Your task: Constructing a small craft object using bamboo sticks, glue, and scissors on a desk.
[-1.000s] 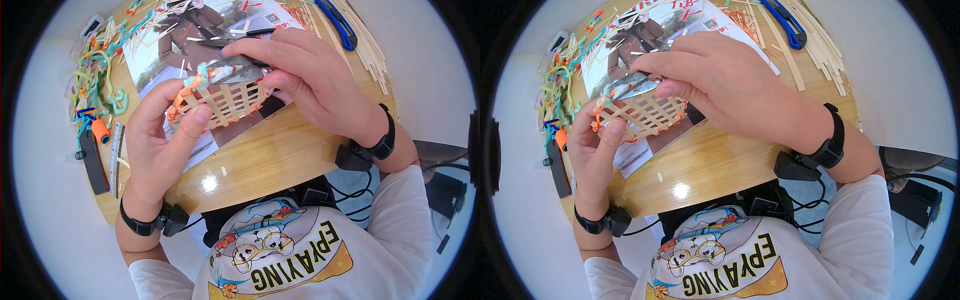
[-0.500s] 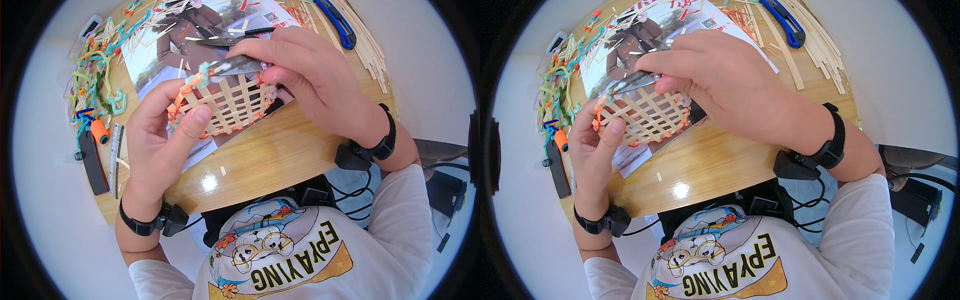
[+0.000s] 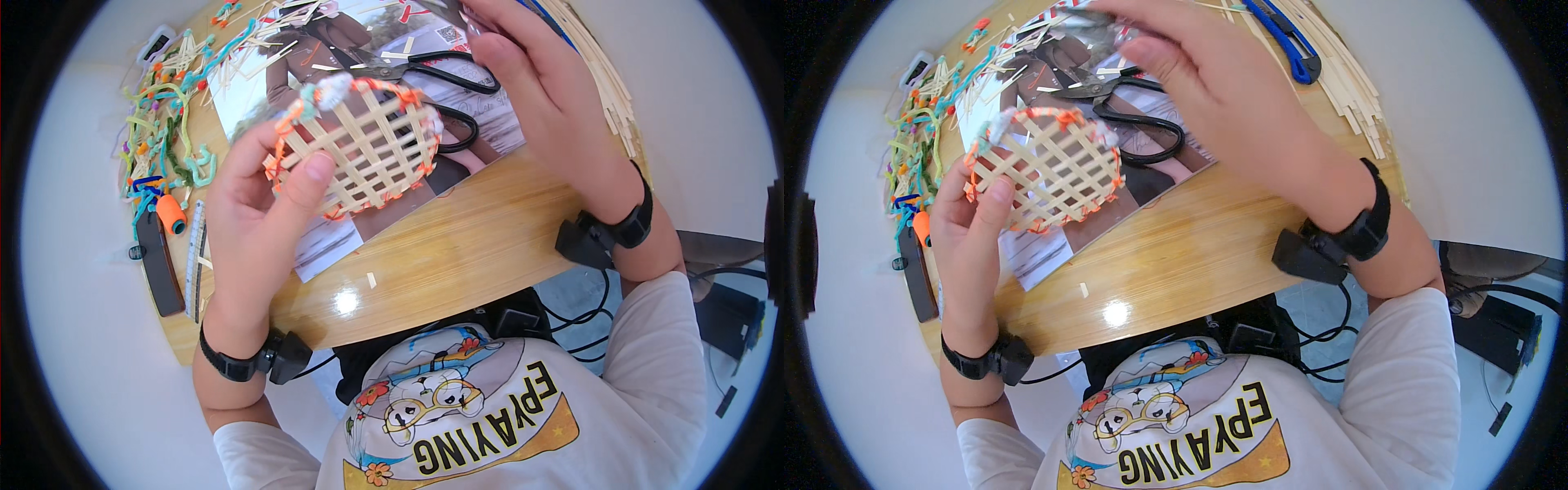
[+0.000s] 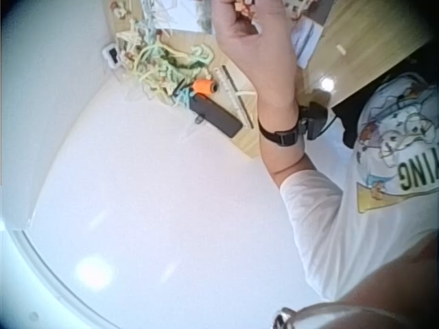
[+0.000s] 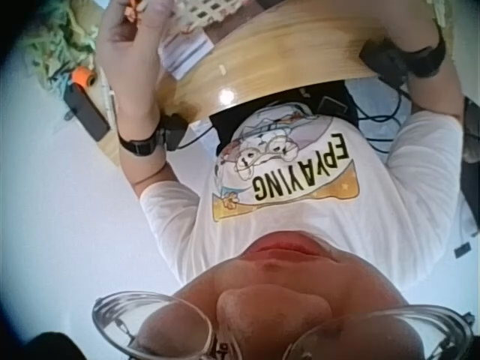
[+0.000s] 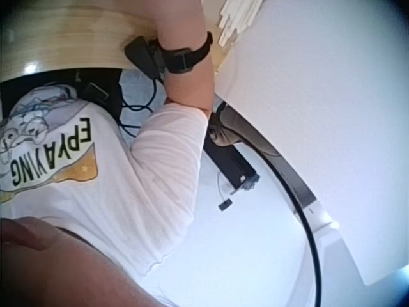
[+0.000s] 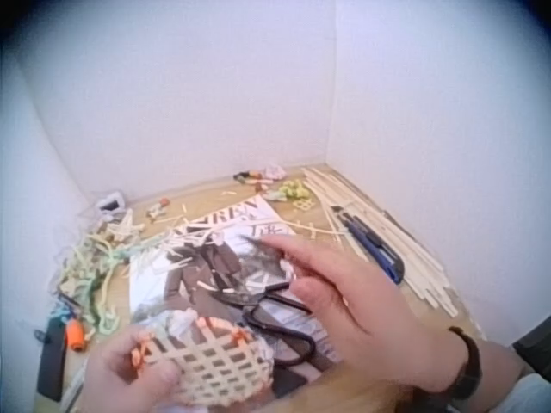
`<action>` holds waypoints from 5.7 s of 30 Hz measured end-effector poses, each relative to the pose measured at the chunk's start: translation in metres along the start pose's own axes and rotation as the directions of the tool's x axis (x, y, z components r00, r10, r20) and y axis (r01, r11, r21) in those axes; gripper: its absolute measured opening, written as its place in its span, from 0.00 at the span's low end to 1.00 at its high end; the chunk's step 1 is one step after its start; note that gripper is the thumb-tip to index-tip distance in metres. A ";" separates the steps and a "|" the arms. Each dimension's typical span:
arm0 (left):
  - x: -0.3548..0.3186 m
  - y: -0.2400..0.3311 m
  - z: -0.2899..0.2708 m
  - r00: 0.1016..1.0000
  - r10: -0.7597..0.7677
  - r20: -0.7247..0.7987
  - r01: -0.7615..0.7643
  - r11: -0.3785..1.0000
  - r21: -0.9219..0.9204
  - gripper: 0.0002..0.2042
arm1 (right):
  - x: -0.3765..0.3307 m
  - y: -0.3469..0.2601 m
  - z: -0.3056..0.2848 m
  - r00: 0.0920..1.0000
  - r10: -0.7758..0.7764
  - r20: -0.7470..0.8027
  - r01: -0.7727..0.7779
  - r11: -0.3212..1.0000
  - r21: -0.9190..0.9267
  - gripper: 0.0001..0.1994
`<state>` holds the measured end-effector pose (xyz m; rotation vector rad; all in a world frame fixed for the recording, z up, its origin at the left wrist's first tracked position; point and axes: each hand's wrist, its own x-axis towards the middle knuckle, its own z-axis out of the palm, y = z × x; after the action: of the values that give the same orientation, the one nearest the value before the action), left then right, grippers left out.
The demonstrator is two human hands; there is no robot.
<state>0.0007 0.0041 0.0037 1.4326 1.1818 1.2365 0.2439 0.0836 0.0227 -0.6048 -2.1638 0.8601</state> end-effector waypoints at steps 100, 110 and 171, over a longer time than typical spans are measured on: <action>0.026 -0.010 -0.055 0.999 0.043 0.005 -0.030 0.619 0.785 0.12 | 0.006 0.011 0.030 0.848 0.526 -0.071 -0.441 0.773 0.457 0.10; 0.028 -0.025 -0.049 0.999 -0.053 0.007 0.032 0.697 0.716 0.15 | 0.000 0.018 0.031 0.963 0.269 0.022 -0.264 0.954 -0.140 0.12; 0.056 -0.038 -0.110 0.909 0.205 -0.364 0.063 0.794 0.605 0.16 | -0.002 0.042 0.028 0.912 0.411 0.000 -0.340 0.756 0.558 0.15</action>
<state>-0.1095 0.0694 -0.0120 1.7303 1.9721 1.3164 0.2304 0.0998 -0.0230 -0.7778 -1.5783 1.5499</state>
